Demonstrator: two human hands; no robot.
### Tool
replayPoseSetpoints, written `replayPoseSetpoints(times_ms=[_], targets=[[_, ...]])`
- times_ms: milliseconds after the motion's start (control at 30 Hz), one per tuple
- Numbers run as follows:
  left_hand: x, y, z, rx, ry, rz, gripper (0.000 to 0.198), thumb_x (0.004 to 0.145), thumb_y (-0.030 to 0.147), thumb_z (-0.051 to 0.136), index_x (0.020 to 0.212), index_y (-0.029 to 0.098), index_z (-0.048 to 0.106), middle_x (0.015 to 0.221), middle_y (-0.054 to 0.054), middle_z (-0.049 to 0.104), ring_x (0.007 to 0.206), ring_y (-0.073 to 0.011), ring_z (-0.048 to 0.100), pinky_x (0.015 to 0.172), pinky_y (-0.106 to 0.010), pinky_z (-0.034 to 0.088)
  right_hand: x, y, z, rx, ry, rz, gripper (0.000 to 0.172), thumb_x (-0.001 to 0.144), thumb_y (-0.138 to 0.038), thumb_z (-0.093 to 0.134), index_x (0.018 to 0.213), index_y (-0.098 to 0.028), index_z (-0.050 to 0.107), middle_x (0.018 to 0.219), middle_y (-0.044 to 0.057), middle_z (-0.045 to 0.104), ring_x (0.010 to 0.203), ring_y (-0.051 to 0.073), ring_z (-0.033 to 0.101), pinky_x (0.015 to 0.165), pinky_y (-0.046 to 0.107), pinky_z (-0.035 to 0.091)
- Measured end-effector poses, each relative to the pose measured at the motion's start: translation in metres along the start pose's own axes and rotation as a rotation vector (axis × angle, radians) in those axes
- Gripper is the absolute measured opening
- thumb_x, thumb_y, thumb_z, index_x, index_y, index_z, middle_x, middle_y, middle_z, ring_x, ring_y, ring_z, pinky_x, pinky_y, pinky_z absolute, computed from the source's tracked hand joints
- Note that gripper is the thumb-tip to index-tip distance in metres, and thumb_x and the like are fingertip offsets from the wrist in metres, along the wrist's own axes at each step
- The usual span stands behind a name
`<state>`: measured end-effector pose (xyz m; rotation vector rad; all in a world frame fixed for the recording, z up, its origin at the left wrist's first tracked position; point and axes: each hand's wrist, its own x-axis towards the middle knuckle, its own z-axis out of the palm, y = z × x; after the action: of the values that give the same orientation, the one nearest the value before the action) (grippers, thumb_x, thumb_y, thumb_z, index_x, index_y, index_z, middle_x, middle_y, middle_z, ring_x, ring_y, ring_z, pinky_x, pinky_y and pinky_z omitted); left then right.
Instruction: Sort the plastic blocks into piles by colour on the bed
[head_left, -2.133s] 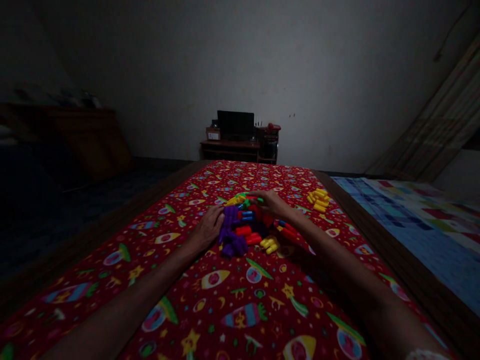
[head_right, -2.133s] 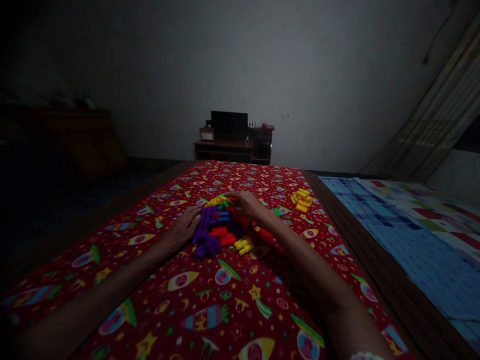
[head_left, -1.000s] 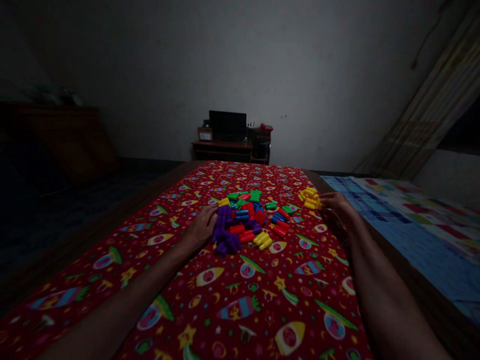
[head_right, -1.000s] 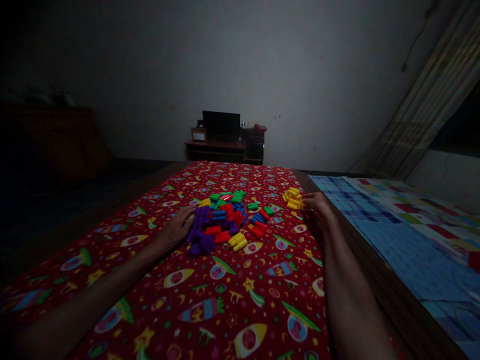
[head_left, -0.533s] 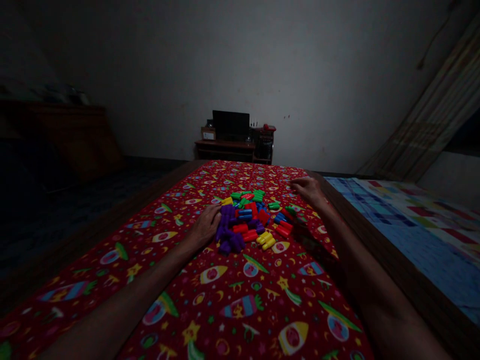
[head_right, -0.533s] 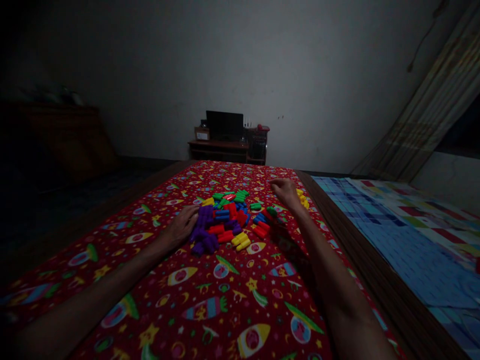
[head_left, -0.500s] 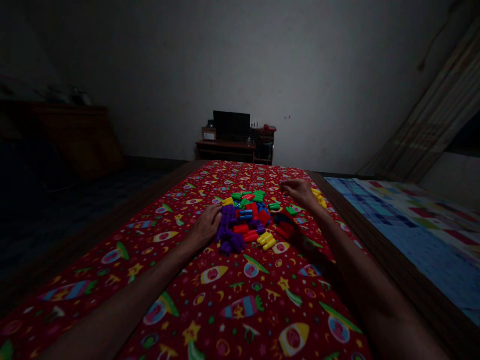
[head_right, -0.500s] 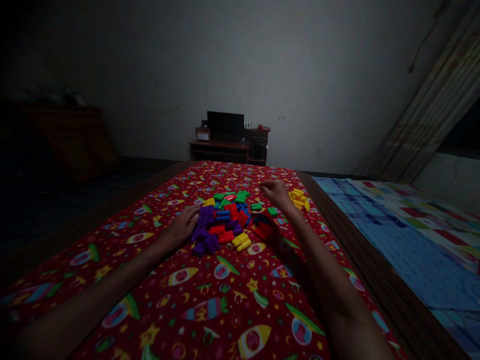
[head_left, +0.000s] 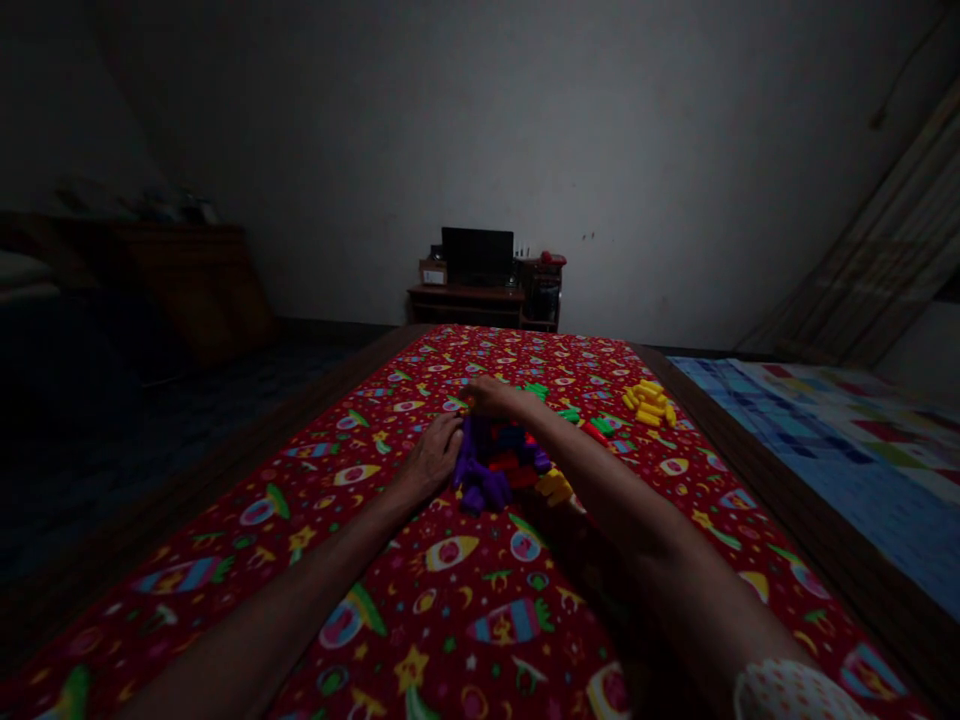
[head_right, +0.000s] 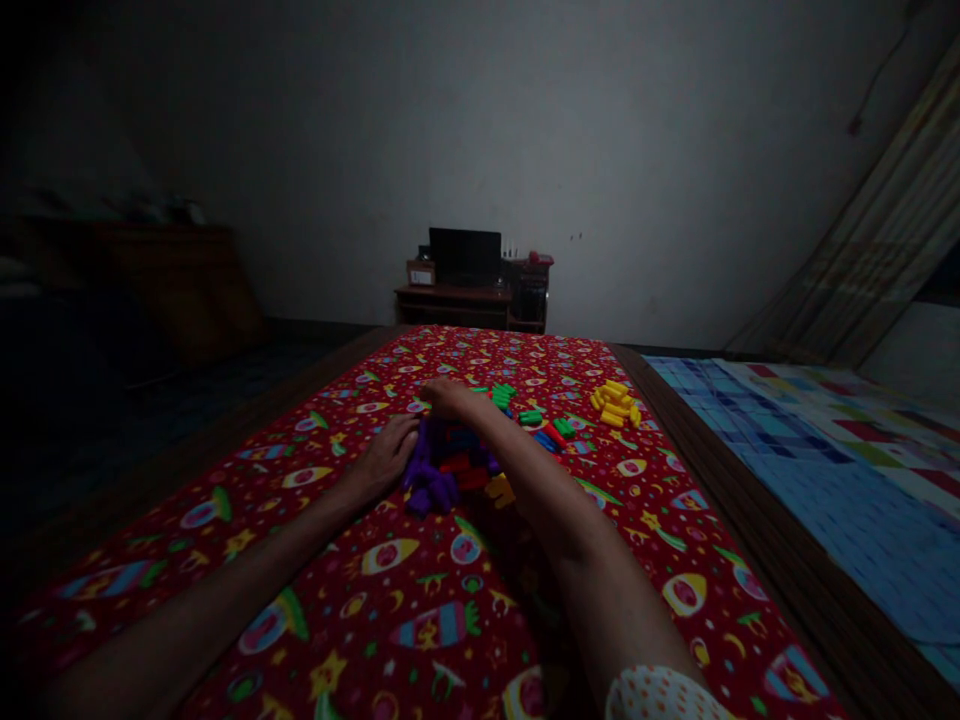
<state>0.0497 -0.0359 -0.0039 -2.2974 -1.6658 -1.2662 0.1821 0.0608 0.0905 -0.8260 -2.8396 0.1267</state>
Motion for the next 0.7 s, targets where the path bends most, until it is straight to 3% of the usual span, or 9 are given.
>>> replayPoseSetpoints(times_ms=[200,300,433,567,700], targets=[[0.002,0.002,-0.003,-0.015,-0.010,0.010,0.034,0.091,0.026,0.033,0.108,0.017,0.060,0.113,-0.011,0.063,0.110,-0.0222,0.057,0.102,-0.045,0.045,-0.068,0.021,-0.014,0.196,0.338,0.145,0.042,0.078,-0.006,0.055,0.117,-0.016,0.067,0.108,0.009,0.072,0.095,0.019,0.066,0.083,0.028,0.049],[0.003,0.001,-0.002,-0.016,-0.008,0.010,0.034,0.090,0.027,0.034,0.108,0.017,0.061,0.112,-0.010,0.063,0.109,-0.0224,0.057,0.102,-0.045,0.045,-0.120,0.052,-0.021,0.296,0.512,0.238,0.035,0.078,-0.011,0.057,0.111,-0.017,0.070,0.106,0.007,0.073,0.093,0.020,0.068,0.081,0.029,0.052],[0.004,0.000,-0.003,-0.011,-0.020,0.000,0.034,0.089,0.028,0.035,0.109,0.017,0.060,0.114,-0.010,0.062,0.110,-0.0226,0.057,0.101,-0.044,0.045,-0.193,0.106,-0.033,0.241,0.660,0.543,0.027,0.073,-0.013,0.058,0.096,-0.016,0.074,0.096,0.008,0.075,0.088,0.022,0.070,0.081,0.033,0.053],[0.004,0.000,-0.005,-0.001,-0.027,0.002,0.036,0.090,0.031,0.033,0.108,0.016,0.060,0.115,-0.012,0.062,0.112,-0.0237,0.056,0.102,-0.045,0.046,-0.238,0.143,-0.038,0.132,0.681,0.768,0.023,0.071,-0.015,0.060,0.089,-0.014,0.075,0.089,0.010,0.075,0.081,0.024,0.070,0.075,0.035,0.055],[0.004,0.000,-0.007,0.008,-0.044,0.014,0.039,0.090,0.033,0.031,0.108,0.015,0.060,0.115,-0.013,0.062,0.113,-0.0244,0.056,0.102,-0.046,0.046,-0.252,0.154,-0.029,0.003,0.672,0.810,0.022,0.072,-0.016,0.058,0.086,-0.017,0.074,0.091,0.011,0.075,0.084,0.025,0.070,0.078,0.038,0.054]])
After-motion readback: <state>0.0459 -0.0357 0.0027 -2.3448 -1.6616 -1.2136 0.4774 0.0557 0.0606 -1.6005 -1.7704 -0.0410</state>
